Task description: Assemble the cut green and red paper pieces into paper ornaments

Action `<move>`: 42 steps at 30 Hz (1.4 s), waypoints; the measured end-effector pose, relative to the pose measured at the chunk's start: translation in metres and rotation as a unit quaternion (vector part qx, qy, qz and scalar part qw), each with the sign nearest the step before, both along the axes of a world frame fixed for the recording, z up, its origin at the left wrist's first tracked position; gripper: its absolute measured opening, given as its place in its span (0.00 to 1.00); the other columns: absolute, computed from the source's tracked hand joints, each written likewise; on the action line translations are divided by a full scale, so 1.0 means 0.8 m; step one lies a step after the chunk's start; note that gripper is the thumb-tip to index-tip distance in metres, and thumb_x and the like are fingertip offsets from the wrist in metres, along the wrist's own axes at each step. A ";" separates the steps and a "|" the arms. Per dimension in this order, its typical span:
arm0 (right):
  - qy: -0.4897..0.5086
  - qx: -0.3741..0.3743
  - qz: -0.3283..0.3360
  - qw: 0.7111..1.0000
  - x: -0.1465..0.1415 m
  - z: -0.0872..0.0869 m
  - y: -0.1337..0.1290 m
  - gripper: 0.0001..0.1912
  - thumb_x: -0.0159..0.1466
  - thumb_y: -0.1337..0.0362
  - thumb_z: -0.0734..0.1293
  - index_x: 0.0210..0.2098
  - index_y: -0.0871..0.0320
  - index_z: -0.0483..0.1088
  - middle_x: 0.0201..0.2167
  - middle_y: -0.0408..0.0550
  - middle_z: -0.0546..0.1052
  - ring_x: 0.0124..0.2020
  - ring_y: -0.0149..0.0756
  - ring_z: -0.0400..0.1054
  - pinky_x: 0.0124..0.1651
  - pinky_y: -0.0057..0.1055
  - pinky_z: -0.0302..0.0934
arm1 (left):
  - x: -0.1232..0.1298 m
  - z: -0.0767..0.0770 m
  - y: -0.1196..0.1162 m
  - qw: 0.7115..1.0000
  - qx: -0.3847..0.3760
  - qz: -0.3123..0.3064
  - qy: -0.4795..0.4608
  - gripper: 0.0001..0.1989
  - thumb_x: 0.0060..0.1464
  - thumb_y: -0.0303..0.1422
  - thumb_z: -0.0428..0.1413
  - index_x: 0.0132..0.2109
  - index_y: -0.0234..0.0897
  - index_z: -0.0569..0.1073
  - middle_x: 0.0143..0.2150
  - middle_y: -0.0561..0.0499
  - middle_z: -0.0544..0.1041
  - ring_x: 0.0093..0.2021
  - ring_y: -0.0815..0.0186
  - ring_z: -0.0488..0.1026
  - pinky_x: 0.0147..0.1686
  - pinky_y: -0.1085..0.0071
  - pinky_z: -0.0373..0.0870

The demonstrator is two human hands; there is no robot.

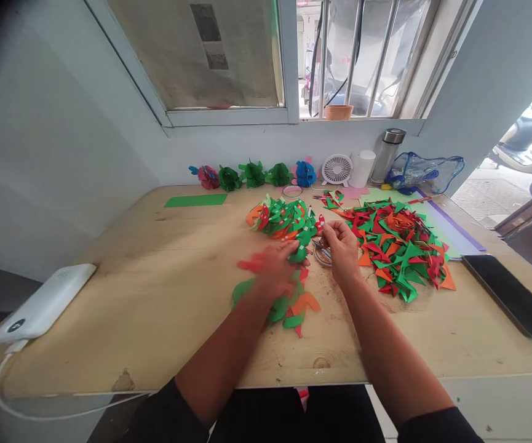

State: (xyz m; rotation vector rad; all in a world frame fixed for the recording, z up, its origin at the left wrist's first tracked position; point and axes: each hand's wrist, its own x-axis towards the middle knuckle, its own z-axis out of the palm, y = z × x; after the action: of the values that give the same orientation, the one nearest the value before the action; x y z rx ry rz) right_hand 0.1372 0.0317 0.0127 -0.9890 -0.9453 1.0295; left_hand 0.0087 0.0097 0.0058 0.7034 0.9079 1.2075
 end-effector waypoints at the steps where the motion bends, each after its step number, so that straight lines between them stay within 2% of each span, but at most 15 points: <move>1: -0.002 -0.002 -0.002 1.000 -0.001 0.000 0.000 0.13 0.50 0.56 0.70 0.28 0.57 0.65 0.22 0.39 0.71 0.21 0.25 0.61 0.23 0.23 0.55 | 0.000 0.000 0.000 1.000 0.000 -0.004 -0.002 0.15 0.40 0.41 0.60 0.30 0.32 0.70 0.23 0.51 0.74 0.19 0.70 0.70 0.22 0.73 0.66; 9: 0.011 -0.018 0.051 0.998 -0.005 0.005 -0.006 0.17 0.49 0.60 0.71 0.36 0.56 0.65 0.26 0.39 0.73 0.25 0.26 0.65 0.25 0.23 0.58 | 0.001 0.000 -0.003 0.998 0.013 -0.060 -0.028 0.14 0.42 0.40 0.58 0.31 0.32 0.72 0.25 0.49 0.75 0.20 0.69 0.71 0.22 0.73 0.65; 15: 0.028 -0.021 0.098 0.995 -0.008 0.013 -0.013 0.22 0.48 0.64 0.69 0.42 0.54 0.64 0.26 0.38 0.72 0.20 0.27 0.63 0.19 0.23 0.55 | 0.002 -0.003 -0.004 0.995 0.020 -0.085 -0.054 0.13 0.42 0.38 0.59 0.31 0.32 0.72 0.24 0.50 0.74 0.20 0.69 0.70 0.20 0.74 0.63; 18: 0.032 -0.023 0.092 0.995 -0.010 0.017 -0.015 0.22 0.47 0.66 0.69 0.42 0.55 0.64 0.23 0.36 0.71 0.18 0.26 0.61 0.18 0.23 0.54 | 0.003 -0.002 -0.005 0.995 0.019 -0.086 -0.037 0.14 0.43 0.39 0.58 0.33 0.32 0.73 0.25 0.49 0.74 0.19 0.69 0.70 0.19 0.74 0.63; 22: 0.019 -0.019 0.070 0.997 -0.010 0.017 -0.015 0.21 0.46 0.68 0.68 0.41 0.56 0.64 0.21 0.36 0.70 0.19 0.25 0.61 0.21 0.22 0.54 | 0.004 0.004 -0.008 0.997 0.024 -0.069 0.016 0.17 0.47 0.42 0.56 0.38 0.32 0.74 0.27 0.48 0.75 0.19 0.70 0.70 0.20 0.73 0.65; 25: -0.003 -0.011 0.051 0.999 -0.009 0.012 -0.012 0.21 0.47 0.67 0.67 0.41 0.57 0.64 0.20 0.34 0.67 0.19 0.25 0.59 0.21 0.22 0.53 | 0.005 0.005 -0.007 0.995 0.050 -0.058 0.057 0.19 0.47 0.42 0.57 0.44 0.34 0.72 0.32 0.48 0.76 0.23 0.69 0.71 0.22 0.73 0.68; 29: -0.065 0.014 0.012 0.998 -0.007 0.002 -0.007 0.19 0.48 0.67 0.66 0.41 0.57 0.64 0.20 0.35 0.66 0.20 0.24 0.58 0.23 0.23 0.52 | 0.007 -0.004 -0.003 0.983 0.128 -0.032 0.125 0.28 0.41 0.36 0.63 0.51 0.37 0.68 0.41 0.46 0.75 0.34 0.68 0.73 0.31 0.73 0.70; 32: -0.108 0.023 -0.008 0.994 -0.008 -0.003 -0.007 0.19 0.49 0.65 0.66 0.42 0.57 0.64 0.21 0.36 0.66 0.21 0.26 0.59 0.24 0.25 0.54 | 0.009 -0.013 -0.002 0.965 0.183 -0.002 0.188 0.32 0.39 0.30 0.63 0.54 0.39 0.65 0.45 0.45 0.74 0.36 0.69 0.72 0.35 0.73 0.70; 35: -0.146 0.023 -0.005 0.989 -0.011 -0.003 -0.010 0.20 0.51 0.64 0.65 0.44 0.57 0.63 0.21 0.37 0.67 0.21 0.27 0.59 0.24 0.25 0.54 | 0.009 -0.015 -0.002 0.958 0.200 0.027 0.206 0.30 0.43 0.28 0.60 0.55 0.39 0.64 0.44 0.46 0.74 0.33 0.71 0.72 0.34 0.74 0.69; 39: -0.208 0.025 0.013 0.978 -0.016 -0.006 -0.014 0.21 0.52 0.64 0.65 0.45 0.57 0.62 0.21 0.37 0.68 0.19 0.26 0.58 0.23 0.25 0.52 | 0.006 -0.010 0.000 0.970 0.162 0.068 0.168 0.24 0.46 0.29 0.58 0.53 0.36 0.68 0.40 0.47 0.75 0.32 0.71 0.72 0.30 0.77 0.68; 42: -0.239 0.032 0.021 0.970 -0.019 -0.008 -0.016 0.21 0.52 0.64 0.65 0.46 0.57 0.63 0.22 0.38 0.70 0.19 0.26 0.57 0.23 0.25 0.51 | 0.001 -0.006 0.003 0.978 0.136 0.075 0.136 0.19 0.46 0.31 0.58 0.48 0.34 0.72 0.39 0.47 0.75 0.31 0.72 0.71 0.27 0.79 0.66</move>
State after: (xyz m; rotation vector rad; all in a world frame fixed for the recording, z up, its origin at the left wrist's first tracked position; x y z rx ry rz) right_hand 0.1222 0.0191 0.0060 -1.1943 -1.3892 0.8001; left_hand 0.0098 0.0119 0.0006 1.0552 1.0463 1.4077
